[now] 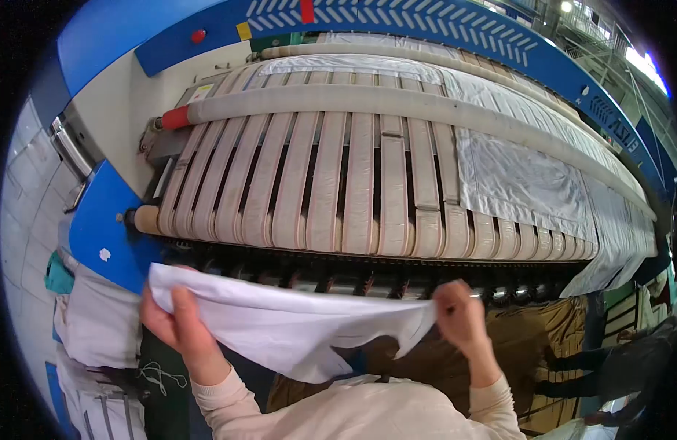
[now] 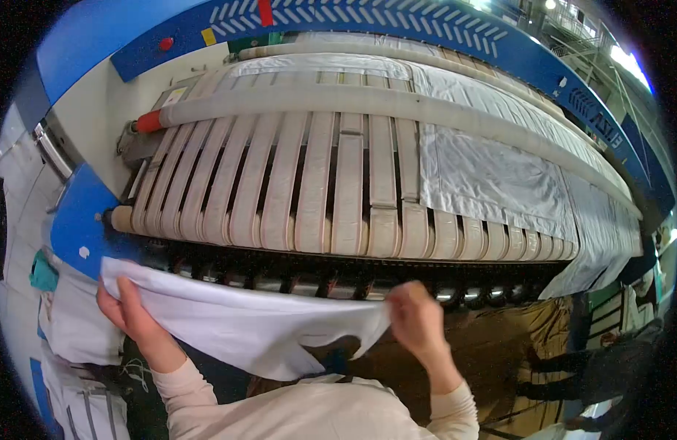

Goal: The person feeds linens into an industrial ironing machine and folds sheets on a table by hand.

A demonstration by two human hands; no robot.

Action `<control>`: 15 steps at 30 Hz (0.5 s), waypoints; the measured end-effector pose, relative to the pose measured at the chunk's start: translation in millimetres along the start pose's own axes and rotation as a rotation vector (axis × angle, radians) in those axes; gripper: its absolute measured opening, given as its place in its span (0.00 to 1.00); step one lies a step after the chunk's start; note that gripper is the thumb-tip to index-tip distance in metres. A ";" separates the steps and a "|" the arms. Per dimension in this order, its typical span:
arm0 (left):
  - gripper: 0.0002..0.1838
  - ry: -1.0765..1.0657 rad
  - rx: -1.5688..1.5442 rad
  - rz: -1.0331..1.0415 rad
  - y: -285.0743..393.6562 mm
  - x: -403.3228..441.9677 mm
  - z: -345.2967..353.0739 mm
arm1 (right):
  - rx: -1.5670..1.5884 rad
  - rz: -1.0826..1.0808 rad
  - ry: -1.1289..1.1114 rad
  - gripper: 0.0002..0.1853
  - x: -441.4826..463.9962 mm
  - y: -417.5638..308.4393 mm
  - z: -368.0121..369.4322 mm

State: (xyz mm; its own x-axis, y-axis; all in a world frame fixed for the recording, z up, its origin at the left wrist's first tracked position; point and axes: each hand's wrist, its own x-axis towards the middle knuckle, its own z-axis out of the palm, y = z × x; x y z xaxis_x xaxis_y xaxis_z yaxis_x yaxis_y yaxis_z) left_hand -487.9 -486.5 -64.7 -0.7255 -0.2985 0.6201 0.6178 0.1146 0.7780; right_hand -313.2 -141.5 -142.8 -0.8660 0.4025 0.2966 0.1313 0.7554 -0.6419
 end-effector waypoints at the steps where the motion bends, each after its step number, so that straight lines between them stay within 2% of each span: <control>1: 0.19 0.168 -0.034 -0.082 -3.2 3.2 -1.4 | -0.068 0.008 0.075 0.09 7.3 7.6 -13.6; 2: 0.20 0.334 -0.078 -0.153 -6.6 6.4 -2.7 | -0.114 -0.105 0.269 0.12 15.3 13.6 -21.0; 4: 0.20 0.245 -0.185 -0.096 12.1 9.6 -0.9 | -0.164 -0.046 0.109 0.16 14.7 30.2 -10.3; 6: 0.20 0.238 -0.166 -0.095 18.9 4.7 5.7 | 0.150 -0.118 0.038 0.27 2.6 9.2 30.4; 8: 0.20 0.208 -0.150 -0.075 24.1 -1.0 10.4 | 0.209 -0.230 -0.044 0.39 -4.1 -17.3 63.7; 10: 0.21 0.113 -0.121 -0.031 30.4 -1.8 11.4 | 0.122 -0.324 -0.130 0.48 2.9 -36.8 98.6; 11: 0.23 0.165 -0.135 0.044 32.5 3.7 13.7 | 0.065 -0.288 -0.055 0.49 4.9 -40.5 111.7; 12: 0.22 0.062 -0.122 0.156 21.7 18.4 -13.4 | 0.008 -0.258 0.028 0.50 9.4 -41.5 123.2; 13: 0.22 0.030 0.005 0.466 14.4 31.5 -29.5 | -0.062 -0.305 0.242 0.51 14.6 -40.0 130.4; 14: 0.22 -0.032 0.081 0.597 11.3 38.5 -40.1 | -0.095 -0.361 0.322 0.47 21.9 -33.1 133.7; 15: 0.22 -0.090 0.146 0.731 8.0 45.5 -50.7 | -0.151 -0.405 0.283 0.45 26.4 -35.9 131.5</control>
State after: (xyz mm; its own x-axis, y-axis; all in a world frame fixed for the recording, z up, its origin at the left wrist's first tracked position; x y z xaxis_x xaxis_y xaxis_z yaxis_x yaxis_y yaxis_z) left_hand -500.6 -547.2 -35.4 -0.1718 -0.0198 0.9849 0.9097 0.3804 0.1664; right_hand -404.2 -226.0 -204.9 -0.6997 0.1705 0.6938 -0.1013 0.9376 -0.3326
